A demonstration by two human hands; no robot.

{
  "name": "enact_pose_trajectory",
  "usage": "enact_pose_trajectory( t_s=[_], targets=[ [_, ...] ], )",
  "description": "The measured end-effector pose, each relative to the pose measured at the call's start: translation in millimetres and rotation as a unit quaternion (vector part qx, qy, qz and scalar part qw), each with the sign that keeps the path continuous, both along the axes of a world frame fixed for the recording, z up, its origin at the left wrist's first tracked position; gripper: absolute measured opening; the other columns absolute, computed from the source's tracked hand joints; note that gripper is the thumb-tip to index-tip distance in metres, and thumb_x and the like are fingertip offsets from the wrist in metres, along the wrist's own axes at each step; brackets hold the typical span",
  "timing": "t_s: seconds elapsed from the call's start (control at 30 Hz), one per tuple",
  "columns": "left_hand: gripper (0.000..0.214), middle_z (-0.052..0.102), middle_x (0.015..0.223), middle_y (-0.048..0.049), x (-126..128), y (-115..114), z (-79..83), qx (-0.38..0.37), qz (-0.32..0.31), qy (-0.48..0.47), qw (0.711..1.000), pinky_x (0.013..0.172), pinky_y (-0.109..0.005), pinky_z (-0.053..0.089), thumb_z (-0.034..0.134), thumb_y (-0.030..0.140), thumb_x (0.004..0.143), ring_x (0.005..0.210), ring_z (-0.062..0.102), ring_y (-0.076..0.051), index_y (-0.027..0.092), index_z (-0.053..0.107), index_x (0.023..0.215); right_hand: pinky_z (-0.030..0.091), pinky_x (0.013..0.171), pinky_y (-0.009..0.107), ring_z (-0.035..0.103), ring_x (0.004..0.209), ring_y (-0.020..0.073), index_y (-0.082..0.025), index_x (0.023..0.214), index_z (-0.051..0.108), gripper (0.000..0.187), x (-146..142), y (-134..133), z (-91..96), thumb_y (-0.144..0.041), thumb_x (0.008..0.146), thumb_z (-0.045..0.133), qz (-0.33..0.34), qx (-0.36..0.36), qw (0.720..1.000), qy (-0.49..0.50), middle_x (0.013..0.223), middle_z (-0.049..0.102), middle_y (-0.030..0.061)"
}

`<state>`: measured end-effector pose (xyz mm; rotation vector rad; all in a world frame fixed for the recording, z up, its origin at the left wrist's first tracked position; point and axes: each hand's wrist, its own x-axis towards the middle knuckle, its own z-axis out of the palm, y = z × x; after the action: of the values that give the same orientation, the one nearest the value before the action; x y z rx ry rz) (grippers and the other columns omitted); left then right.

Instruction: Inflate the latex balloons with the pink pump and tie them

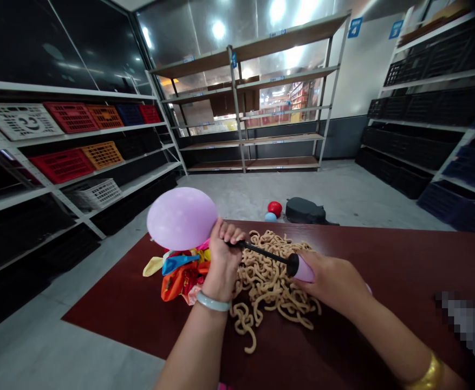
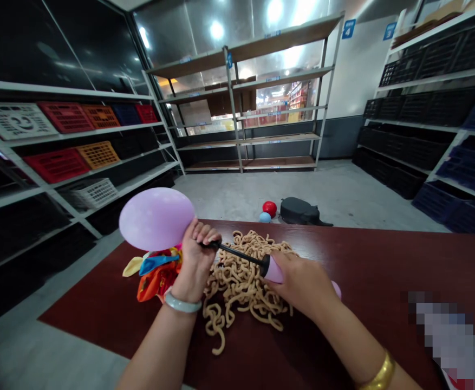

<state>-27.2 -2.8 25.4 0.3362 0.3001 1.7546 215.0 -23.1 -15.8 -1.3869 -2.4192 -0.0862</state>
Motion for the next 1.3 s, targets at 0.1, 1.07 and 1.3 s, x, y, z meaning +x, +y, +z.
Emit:
enact_pose_trajectory(
  t_s=[0.1, 1.07, 1.3],
  targets=[
    [0.048, 0.016, 0.044, 0.0071, -12.6, 1.5, 3.0, 0.021, 0.001, -0.006, 1.000, 0.044, -0.021, 0.027, 0.050, 0.023, 0.090, 0.038, 0.022, -0.006, 0.020, 0.018, 0.056, 0.049, 0.067, 0.035, 0.068, 0.088, 0.0255, -0.028, 0.123, 0.053, 0.048, 8.8, 5.2, 0.6, -0.048, 0.080, 0.057, -0.006, 0.028, 1.000, -0.012, 0.115, 0.068, 0.0045],
    [0.048, 0.020, 0.042, 0.0075, 12.0, -2.6, -0.8, 0.008, -0.019, 0.001, 1.000, 0.040, -0.021, 0.024, 0.059, 0.024, 0.084, 0.035, 0.022, -0.006, 0.019, 0.023, 0.053, 0.051, 0.070, 0.036, 0.067, 0.092, 0.0262, -0.023, 0.123, 0.052, 0.050, -4.4, -3.5, -2.8, -0.049, 0.081, 0.058, 0.008, 0.040, 0.999, 0.007, 0.112, 0.068, 0.0097],
    [0.049, 0.017, 0.043, 0.0081, -12.0, -3.0, 7.7, 0.022, 0.034, 0.014, 0.999, 0.041, -0.021, 0.025, 0.056, 0.024, 0.084, 0.035, 0.022, -0.005, 0.019, 0.018, 0.054, 0.049, 0.064, 0.034, 0.068, 0.085, 0.0253, -0.022, 0.122, 0.054, 0.048, 2.0, -0.5, -1.2, -0.044, 0.080, 0.059, -0.007, 0.075, 0.997, -0.017, 0.110, 0.069, 0.0097]
  ],
)
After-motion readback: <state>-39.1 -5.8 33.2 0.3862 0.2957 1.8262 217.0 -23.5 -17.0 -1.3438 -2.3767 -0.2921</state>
